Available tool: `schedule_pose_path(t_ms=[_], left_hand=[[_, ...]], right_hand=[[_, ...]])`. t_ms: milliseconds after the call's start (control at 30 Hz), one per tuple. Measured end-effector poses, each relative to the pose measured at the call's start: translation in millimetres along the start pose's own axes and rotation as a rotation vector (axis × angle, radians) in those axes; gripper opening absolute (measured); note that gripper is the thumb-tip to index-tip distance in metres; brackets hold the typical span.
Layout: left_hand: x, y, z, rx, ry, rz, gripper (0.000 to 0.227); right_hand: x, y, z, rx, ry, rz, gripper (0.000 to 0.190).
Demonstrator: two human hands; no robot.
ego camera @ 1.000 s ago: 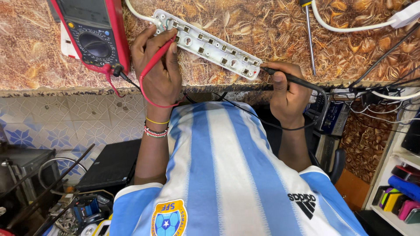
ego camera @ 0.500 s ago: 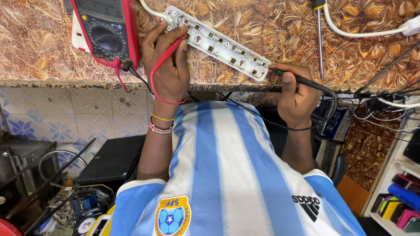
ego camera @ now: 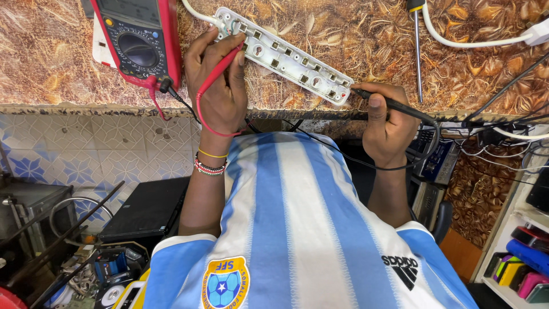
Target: The person uses a multimeter to test the continuity of a disassembled power strip. They systematically touch the multimeter probes to various internal metal contacts and terminals within the power strip's casing.
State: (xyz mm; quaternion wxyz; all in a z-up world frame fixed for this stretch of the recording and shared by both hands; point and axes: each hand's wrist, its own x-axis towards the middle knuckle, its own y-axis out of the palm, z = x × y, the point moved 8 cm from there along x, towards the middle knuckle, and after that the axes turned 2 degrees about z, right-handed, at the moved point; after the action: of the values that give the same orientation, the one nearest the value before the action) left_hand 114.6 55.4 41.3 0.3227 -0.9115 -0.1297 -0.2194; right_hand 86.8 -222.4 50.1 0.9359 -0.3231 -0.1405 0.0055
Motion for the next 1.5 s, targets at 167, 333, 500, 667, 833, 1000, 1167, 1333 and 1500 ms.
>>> schedule_pose_path(t_ms=[167,333,500,667,833,1000,1167,1333,1500], left_hand=[[-0.6,0.7,0.3,0.010,-0.005,0.005,0.032],[-0.8,0.5,0.9,-0.003,-0.005,-0.001,0.030],[-0.7,0.8,1.4,0.004,-0.002,0.002,0.031],[-0.5,0.4,0.4,0.009,-0.003,0.003,0.032],[-0.6,0.6,1.1,-0.001,-0.019,0.006,0.032],[-0.1,0.7,-0.2,-0.004,-0.006,0.001,0.032],[-1.1,1.2,0.9,0.011,-0.010,0.001,0.033],[-0.3,1.1,-0.5,0.011,-0.005,0.001,0.034],[0.6,0.0,-1.6,0.005,-0.007,0.001,0.033]], right_hand=[[-0.1,0.0,-0.5,-0.005,-0.002,-0.001,0.045],[-0.6,0.3,-3.1,0.010,-0.017,-0.008,0.044],[0.5,-0.5,-0.3,-0.005,-0.035,-0.010,0.044],[-0.7,-0.9,-1.8,0.008,-0.029,-0.022,0.046],[-2.7,-1.3,-5.0,0.005,-0.004,-0.025,0.045],[-1.3,-1.1,-0.9,0.015,-0.022,-0.019,0.045],[-1.9,-1.2,-1.9,0.005,-0.021,-0.021,0.044],[-1.1,-1.0,-0.6,0.006,-0.026,-0.022,0.043],[-0.5,-1.2,-0.5,-0.004,-0.023,-0.008,0.041]])
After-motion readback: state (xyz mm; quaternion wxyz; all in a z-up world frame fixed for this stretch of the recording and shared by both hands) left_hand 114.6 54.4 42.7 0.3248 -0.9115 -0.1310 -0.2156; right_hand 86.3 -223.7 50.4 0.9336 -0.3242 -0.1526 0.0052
